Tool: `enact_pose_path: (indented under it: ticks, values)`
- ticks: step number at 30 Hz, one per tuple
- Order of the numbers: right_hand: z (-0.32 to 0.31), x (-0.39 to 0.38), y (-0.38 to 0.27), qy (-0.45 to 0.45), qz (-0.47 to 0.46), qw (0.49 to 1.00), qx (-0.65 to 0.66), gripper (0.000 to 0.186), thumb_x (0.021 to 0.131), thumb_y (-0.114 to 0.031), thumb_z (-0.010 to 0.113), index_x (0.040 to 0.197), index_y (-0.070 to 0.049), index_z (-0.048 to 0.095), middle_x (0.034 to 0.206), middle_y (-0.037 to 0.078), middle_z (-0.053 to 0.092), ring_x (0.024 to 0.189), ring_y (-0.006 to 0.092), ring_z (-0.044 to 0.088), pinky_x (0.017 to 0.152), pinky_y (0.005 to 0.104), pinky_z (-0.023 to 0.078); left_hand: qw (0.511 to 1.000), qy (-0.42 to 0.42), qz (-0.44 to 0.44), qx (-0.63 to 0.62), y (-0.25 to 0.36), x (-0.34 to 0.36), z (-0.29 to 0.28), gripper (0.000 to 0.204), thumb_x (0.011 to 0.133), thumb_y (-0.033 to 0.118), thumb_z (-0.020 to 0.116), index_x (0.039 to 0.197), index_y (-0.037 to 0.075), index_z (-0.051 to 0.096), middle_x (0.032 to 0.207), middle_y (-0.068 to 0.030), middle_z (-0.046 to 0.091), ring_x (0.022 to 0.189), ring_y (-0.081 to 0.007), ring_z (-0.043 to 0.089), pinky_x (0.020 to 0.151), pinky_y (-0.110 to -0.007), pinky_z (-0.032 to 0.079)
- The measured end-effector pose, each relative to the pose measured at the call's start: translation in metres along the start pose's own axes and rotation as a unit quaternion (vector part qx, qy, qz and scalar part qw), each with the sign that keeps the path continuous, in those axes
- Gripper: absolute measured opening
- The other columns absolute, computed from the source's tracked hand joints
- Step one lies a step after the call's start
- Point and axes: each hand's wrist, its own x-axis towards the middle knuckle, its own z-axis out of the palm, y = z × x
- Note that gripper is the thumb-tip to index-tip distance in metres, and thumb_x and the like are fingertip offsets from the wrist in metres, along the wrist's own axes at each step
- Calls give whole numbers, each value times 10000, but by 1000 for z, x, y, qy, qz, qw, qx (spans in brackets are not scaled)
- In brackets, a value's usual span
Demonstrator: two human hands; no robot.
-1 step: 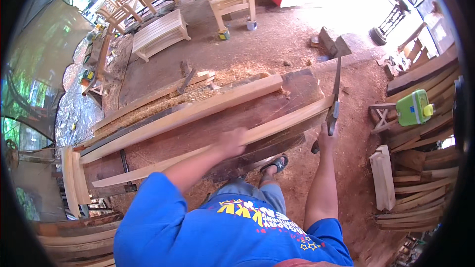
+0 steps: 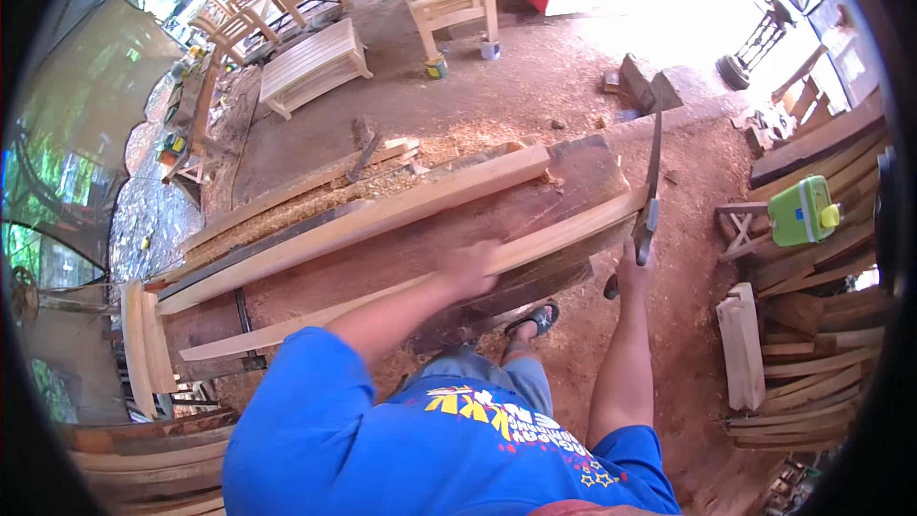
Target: Cutting a small piece of wood with a hand saw in a furniture workshop.
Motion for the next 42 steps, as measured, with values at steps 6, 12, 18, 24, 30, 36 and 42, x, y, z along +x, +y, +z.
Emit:
enact_pose_path:
  ticks: [6, 12, 18, 24, 30, 36, 42]
  values:
    - [8, 2, 6, -92, 53, 994, -3, 407, 1024, -154, 676, 1387, 19, 618, 1204, 155, 687, 1098, 295, 673, 978, 437, 530, 994, -14, 101, -37, 112, 156, 28, 840, 882, 188, 685, 1656, 252, 366, 1381, -230, 659, 1021, -441, 753, 883, -549, 616]
    - [4, -28, 40, 41, -191, 974, -116, 484, 1061, -234, 695, 1466, 1, 577, 1277, 201, 684, 1211, 367, 654, 1055, 478, 500, 985, -129, 91, 75, 186, 190, 17, 997, 910, 251, 693, 1755, 353, 172, 1368, -226, 638, 1087, -432, 750, 922, -539, 617]
    - [-3, -29, -53, 1, -54, 998, 32, 499, 1080, -299, 685, 1476, -15, 580, 1181, 162, 695, 1089, 293, 686, 971, 418, 525, 984, -142, 60, 93, 178, 191, 12, 1038, 931, 316, 723, 1762, 374, 104, 1308, -237, 653, 1025, -399, 766, 916, -480, 638]
    - [-26, -34, -99, 26, 37, 998, -51, 501, 1084, -367, 669, 1443, -22, 618, 1057, 167, 733, 1000, 246, 708, 889, 423, 551, 984, -114, 95, 94, 186, 197, 27, 1024, 941, 276, 704, 1759, 387, 98, 1275, -217, 661, 1109, -398, 746, 989, -519, 596]
    - [-50, -214, -94, 67, 9, 998, -15, 440, 1053, -207, 664, 1429, 17, 626, 1068, 133, 730, 947, 205, 680, 864, 378, 558, 981, -125, 72, 126, 168, 213, 27, 1078, 911, 303, 742, 1756, 384, 77, 1407, -235, 643, 1216, -436, 701, 1040, -545, 586]
    - [-93, -347, -132, 71, 89, 991, -73, 558, 1001, -155, 715, 1510, 13, 558, 1172, 221, 772, 1092, 311, 783, 930, 408, 598, 979, -140, 66, 130, 182, 213, 31, 1066, 915, 289, 727, 1756, 371, 77, 1380, -238, 656, 1178, -426, 721, 1013, -537, 612]
    - [-38, -147, -74, 68, -53, 996, -9, 461, 1021, -200, 673, 1447, -38, 606, 1148, 236, 736, 1025, 393, 746, 882, 451, 571, 974, -141, 77, 158, 178, 201, 30, 984, 951, 272, 649, 1764, 319, 96, 1377, -215, 646, 1058, -364, 767, 926, -505, 656]
